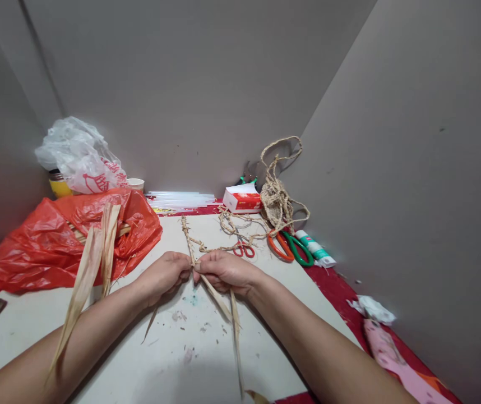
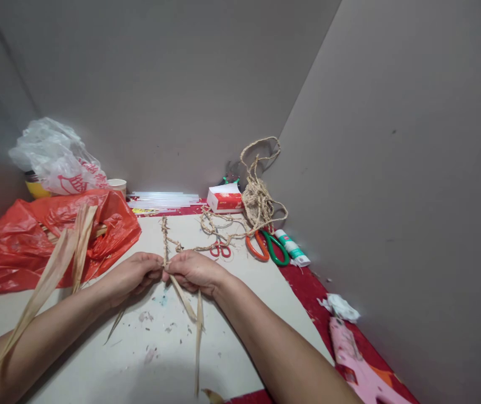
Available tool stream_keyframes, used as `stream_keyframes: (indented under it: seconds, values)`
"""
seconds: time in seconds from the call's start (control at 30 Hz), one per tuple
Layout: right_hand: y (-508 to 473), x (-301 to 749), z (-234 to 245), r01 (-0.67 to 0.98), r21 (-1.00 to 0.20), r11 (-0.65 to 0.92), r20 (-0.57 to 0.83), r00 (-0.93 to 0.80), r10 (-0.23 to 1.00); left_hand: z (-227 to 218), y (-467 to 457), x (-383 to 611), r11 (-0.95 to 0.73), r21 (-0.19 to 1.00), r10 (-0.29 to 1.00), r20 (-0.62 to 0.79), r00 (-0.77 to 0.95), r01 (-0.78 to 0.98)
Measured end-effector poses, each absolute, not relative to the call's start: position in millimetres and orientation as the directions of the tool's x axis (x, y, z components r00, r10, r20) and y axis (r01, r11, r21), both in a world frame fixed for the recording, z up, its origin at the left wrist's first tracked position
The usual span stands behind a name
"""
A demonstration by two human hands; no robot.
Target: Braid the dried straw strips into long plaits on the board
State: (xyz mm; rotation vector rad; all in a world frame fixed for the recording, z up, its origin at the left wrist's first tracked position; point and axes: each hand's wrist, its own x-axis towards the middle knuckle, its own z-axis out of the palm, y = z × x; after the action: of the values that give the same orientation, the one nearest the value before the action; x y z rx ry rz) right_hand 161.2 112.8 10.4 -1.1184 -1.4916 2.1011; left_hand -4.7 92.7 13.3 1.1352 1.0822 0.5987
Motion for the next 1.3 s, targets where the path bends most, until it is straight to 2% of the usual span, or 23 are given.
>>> stream_keyframes:
  seconds: [0.1, 0.23, 0.43, 0.53, 0.63, 0.73, 0.8, 0.9, 0.97, 1.0, 1.07, 1.2, 1.27, 1.3]
  values:
    - [111.4, 161.6, 12.4, 0.343, -0.913, -0.222, -0.39, -0.569, 0.724, 10.1, 97.1, -7.3, 0.35, 0.922, 0.845, -0.388, 0.37, 0.167]
    - [108.4, 160.5, 13.7, 0.537, -0.843, 0.016, -0.308, -0.507, 0.805, 1.9, 99.0, -8.4, 0.294, 0.914, 0.863, -0.38, 0.332, 0.281]
    - [103.9, 156.0, 11.2, 0.69, -0.69, 0.218, -0.194, -0.467, 0.863, -8.2, 101.1, -10.6, 0.092, 0.923, 0.906, -0.233, 0.352, 0.375]
    - [102.7, 157.7, 12.2, 0.739, -0.602, 0.303, -0.137, -0.469, 0.872, -11.1, 102.5, -11.6, 0.091, 0.923, 0.902, -0.236, 0.361, 0.375]
    - [102.6, 161.9, 17.7, 0.747, -0.569, 0.345, -0.081, -0.469, 0.88, -12.8, 102.4, -11.3, 0.11, 0.928, 0.91, -0.238, 0.338, 0.356]
    - [100.8, 162.8, 27.1, 0.732, -0.602, 0.318, -0.082, -0.453, 0.888, -11.1, 100.7, -9.8, 0.105, 0.939, 0.914, -0.221, 0.341, 0.328]
    - [96.5, 159.7, 32.2, 0.689, -0.691, 0.218, -0.18, -0.456, 0.871, -7.6, 98.9, -8.7, 0.137, 0.946, 0.911, -0.237, 0.339, 0.293]
    - [86.9, 151.3, 31.7, 0.574, -0.817, -0.055, -0.387, -0.475, 0.79, -1.3, 96.4, -7.4, 0.25, 0.946, 0.887, -0.309, 0.343, 0.207]
    - [81.5, 145.6, 26.7, 0.547, -0.821, -0.16, -0.46, -0.469, 0.754, 1.9, 95.3, -7.0, 0.318, 0.937, 0.866, -0.349, 0.358, 0.143]
    - [79.6, 143.1, 24.1, 0.57, -0.808, -0.15, -0.464, -0.459, 0.757, 3.1, 94.9, -6.8, 0.341, 0.933, 0.858, -0.358, 0.367, 0.115]
    - [76.9, 139.1, 21.5, 0.661, -0.75, -0.027, -0.414, -0.437, 0.799, 4.8, 94.0, -6.6, 0.369, 0.926, 0.847, -0.369, 0.383, 0.076]
    - [69.1, 136.1, 30.5, 0.783, -0.556, 0.28, -0.191, -0.448, 0.873, 8.1, 92.1, -6.1, 0.381, 0.923, 0.851, -0.372, 0.37, 0.053]
    - [64.3, 138.4, 39.2, 0.746, -0.537, 0.394, -0.156, -0.546, 0.823, 9.4, 91.8, -6.6, 0.381, 0.924, 0.852, -0.368, 0.372, 0.043]
    - [63.1, 140.7, 43.5, 0.705, -0.568, 0.424, -0.172, -0.606, 0.777, 9.8, 92.0, -7.2, 0.384, 0.923, 0.848, -0.367, 0.383, 0.033]
